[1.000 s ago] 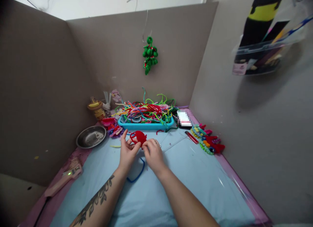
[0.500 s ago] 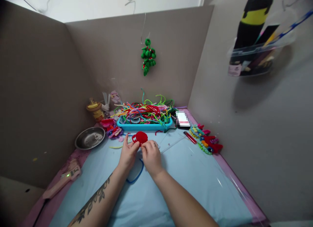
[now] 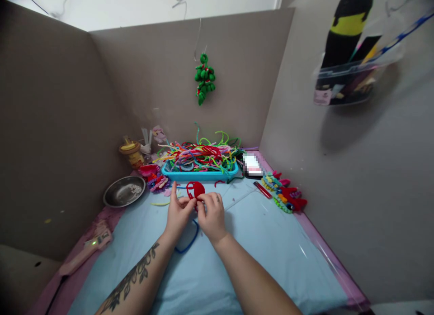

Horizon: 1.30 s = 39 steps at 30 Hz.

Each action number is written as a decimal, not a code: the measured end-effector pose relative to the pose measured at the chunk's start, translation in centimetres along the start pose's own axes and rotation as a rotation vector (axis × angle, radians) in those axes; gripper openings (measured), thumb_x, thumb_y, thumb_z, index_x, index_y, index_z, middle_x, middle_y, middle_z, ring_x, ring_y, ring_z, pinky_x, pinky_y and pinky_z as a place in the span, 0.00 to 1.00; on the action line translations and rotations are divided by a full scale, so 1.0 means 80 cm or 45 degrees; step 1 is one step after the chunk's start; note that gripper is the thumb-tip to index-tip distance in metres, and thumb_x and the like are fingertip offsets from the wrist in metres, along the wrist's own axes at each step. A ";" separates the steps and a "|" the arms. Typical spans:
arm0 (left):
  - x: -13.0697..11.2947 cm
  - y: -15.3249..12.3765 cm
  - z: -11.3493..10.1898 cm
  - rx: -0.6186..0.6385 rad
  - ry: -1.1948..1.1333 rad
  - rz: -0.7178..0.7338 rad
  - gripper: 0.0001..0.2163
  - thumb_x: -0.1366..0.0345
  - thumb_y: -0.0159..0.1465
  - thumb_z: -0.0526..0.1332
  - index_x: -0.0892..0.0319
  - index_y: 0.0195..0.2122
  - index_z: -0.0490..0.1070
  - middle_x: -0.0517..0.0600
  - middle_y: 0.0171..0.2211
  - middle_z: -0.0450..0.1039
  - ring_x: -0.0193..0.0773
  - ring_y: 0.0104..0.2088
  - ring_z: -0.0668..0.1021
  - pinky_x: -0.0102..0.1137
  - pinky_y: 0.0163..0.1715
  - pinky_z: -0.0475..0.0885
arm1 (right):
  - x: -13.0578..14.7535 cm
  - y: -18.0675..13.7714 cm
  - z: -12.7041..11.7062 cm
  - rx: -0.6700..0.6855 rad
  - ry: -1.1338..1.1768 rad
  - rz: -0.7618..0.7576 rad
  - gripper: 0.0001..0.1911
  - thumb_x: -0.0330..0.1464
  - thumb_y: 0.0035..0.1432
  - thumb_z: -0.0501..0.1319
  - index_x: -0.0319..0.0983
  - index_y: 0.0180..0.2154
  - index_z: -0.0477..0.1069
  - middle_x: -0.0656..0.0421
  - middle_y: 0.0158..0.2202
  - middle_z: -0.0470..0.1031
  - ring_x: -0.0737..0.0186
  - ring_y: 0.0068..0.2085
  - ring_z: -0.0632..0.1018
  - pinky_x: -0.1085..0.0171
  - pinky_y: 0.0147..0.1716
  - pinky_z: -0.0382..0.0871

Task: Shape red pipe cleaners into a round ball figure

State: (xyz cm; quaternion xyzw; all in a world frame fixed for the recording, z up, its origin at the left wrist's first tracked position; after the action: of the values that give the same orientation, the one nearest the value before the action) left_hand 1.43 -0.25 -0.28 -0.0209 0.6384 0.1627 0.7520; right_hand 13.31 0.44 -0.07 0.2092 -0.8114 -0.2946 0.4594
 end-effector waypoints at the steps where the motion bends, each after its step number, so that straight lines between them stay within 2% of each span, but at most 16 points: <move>1: 0.000 -0.002 0.000 0.022 0.075 0.036 0.43 0.67 0.56 0.63 0.52 0.65 0.34 0.43 0.25 0.75 0.32 0.25 0.75 0.27 0.31 0.68 | 0.001 0.002 -0.003 -0.023 -0.015 -0.024 0.07 0.28 0.58 0.55 0.40 0.38 0.70 0.55 0.36 0.68 0.56 0.41 0.68 0.55 0.43 0.64; 5: 0.002 -0.011 0.002 0.149 0.403 0.157 0.40 0.67 0.58 0.60 0.55 0.66 0.35 0.46 0.30 0.77 0.34 0.29 0.77 0.29 0.35 0.69 | 0.002 0.005 -0.009 -0.035 -0.075 -0.045 0.08 0.28 0.56 0.57 0.41 0.38 0.72 0.53 0.42 0.64 0.54 0.46 0.66 0.52 0.48 0.63; 10: 0.007 -0.014 0.003 0.244 0.558 0.214 0.39 0.67 0.59 0.58 0.57 0.66 0.34 0.48 0.33 0.78 0.36 0.33 0.78 0.30 0.38 0.69 | 0.000 0.009 -0.012 -0.037 0.009 0.008 0.06 0.26 0.56 0.56 0.40 0.30 0.71 0.55 0.40 0.64 0.55 0.45 0.67 0.53 0.47 0.63; 13: 0.010 -0.013 0.004 0.316 0.598 0.195 0.39 0.66 0.59 0.58 0.58 0.66 0.33 0.48 0.32 0.77 0.36 0.31 0.77 0.29 0.34 0.69 | 0.001 0.013 -0.024 -0.130 0.086 0.000 0.06 0.28 0.57 0.55 0.40 0.30 0.70 0.55 0.39 0.63 0.55 0.45 0.68 0.52 0.47 0.63; 18: 0.011 -0.016 0.006 0.344 0.632 0.202 0.36 0.68 0.57 0.59 0.55 0.65 0.44 0.48 0.33 0.78 0.37 0.32 0.77 0.29 0.34 0.68 | 0.004 0.019 -0.057 -0.355 0.162 -0.040 0.05 0.32 0.58 0.57 0.40 0.30 0.69 0.55 0.40 0.63 0.55 0.44 0.69 0.52 0.46 0.65; 21: 0.007 -0.016 0.010 0.324 0.482 0.134 0.35 0.69 0.56 0.61 0.55 0.63 0.49 0.48 0.33 0.78 0.37 0.33 0.77 0.29 0.36 0.68 | 0.003 0.025 -0.062 -0.309 0.184 -0.025 0.05 0.33 0.58 0.57 0.41 0.31 0.71 0.55 0.42 0.65 0.55 0.46 0.70 0.51 0.47 0.65; 23: 0.007 -0.011 0.011 0.266 0.250 -0.014 0.34 0.67 0.54 0.63 0.57 0.62 0.53 0.48 0.30 0.78 0.37 0.30 0.77 0.30 0.35 0.68 | -0.002 0.027 -0.054 -0.187 0.184 0.039 0.07 0.34 0.59 0.56 0.42 0.39 0.71 0.53 0.47 0.65 0.53 0.50 0.69 0.51 0.49 0.63; 25: 0.009 -0.004 0.009 0.169 -0.044 -0.203 0.32 0.66 0.51 0.66 0.61 0.57 0.60 0.48 0.27 0.78 0.36 0.28 0.77 0.30 0.34 0.69 | -0.010 0.026 -0.041 -0.077 0.203 0.160 0.16 0.35 0.59 0.55 0.42 0.49 0.65 0.51 0.52 0.63 0.53 0.53 0.67 0.52 0.49 0.64; 26: 0.010 0.000 0.007 0.123 -0.176 -0.286 0.30 0.65 0.50 0.68 0.62 0.54 0.63 0.49 0.27 0.78 0.36 0.27 0.78 0.30 0.34 0.69 | -0.013 0.024 -0.034 -0.057 0.224 0.224 0.17 0.35 0.59 0.54 0.42 0.51 0.63 0.50 0.52 0.64 0.53 0.52 0.68 0.53 0.46 0.66; 28: 0.012 0.008 0.001 0.052 -0.372 -0.373 0.25 0.65 0.47 0.70 0.63 0.47 0.69 0.52 0.30 0.78 0.36 0.28 0.78 0.29 0.34 0.69 | -0.016 0.020 -0.023 -0.033 0.226 0.273 0.12 0.33 0.59 0.54 0.41 0.45 0.67 0.52 0.47 0.67 0.54 0.50 0.69 0.55 0.44 0.67; 31: 0.013 0.014 -0.005 0.037 -0.554 -0.445 0.18 0.65 0.47 0.71 0.62 0.39 0.71 0.52 0.33 0.78 0.34 0.30 0.78 0.27 0.33 0.69 | -0.007 0.014 -0.012 0.049 0.135 0.149 0.05 0.31 0.57 0.56 0.41 0.34 0.71 0.54 0.42 0.66 0.55 0.47 0.69 0.54 0.47 0.65; 33: 0.015 0.014 -0.006 0.063 -0.648 -0.489 0.15 0.66 0.49 0.70 0.61 0.38 0.72 0.50 0.33 0.78 0.33 0.31 0.78 0.26 0.33 0.69 | 0.003 0.010 -0.007 0.094 0.066 0.039 0.05 0.30 0.54 0.59 0.42 0.35 0.72 0.54 0.41 0.66 0.54 0.46 0.69 0.52 0.48 0.65; 37: 0.018 0.014 -0.007 0.053 -0.796 -0.563 0.11 0.66 0.52 0.67 0.61 0.36 0.72 0.50 0.34 0.77 0.33 0.34 0.78 0.27 0.36 0.71 | 0.015 0.004 0.001 0.165 -0.046 -0.054 0.13 0.31 0.48 0.66 0.42 0.38 0.72 0.52 0.45 0.65 0.51 0.48 0.67 0.49 0.49 0.64; 39: 0.018 0.014 -0.008 0.052 -0.829 -0.592 0.10 0.65 0.54 0.65 0.61 0.36 0.73 0.51 0.34 0.77 0.34 0.34 0.78 0.27 0.36 0.71 | 0.015 0.003 0.003 0.170 -0.070 -0.071 0.11 0.30 0.49 0.65 0.41 0.38 0.72 0.52 0.45 0.65 0.51 0.48 0.66 0.49 0.49 0.64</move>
State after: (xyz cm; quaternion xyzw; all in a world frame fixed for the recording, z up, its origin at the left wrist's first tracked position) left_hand 0.73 1.02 -1.58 -0.0972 0.3479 -0.0263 0.9321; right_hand 12.51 0.00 0.74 0.2537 -0.8354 -0.2583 0.4136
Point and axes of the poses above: each hand's wrist, its own y-axis towards the middle knuckle, its own z-axis out of the palm, x = y × z, the point moved 2 cm from there along y, towards the middle knuckle
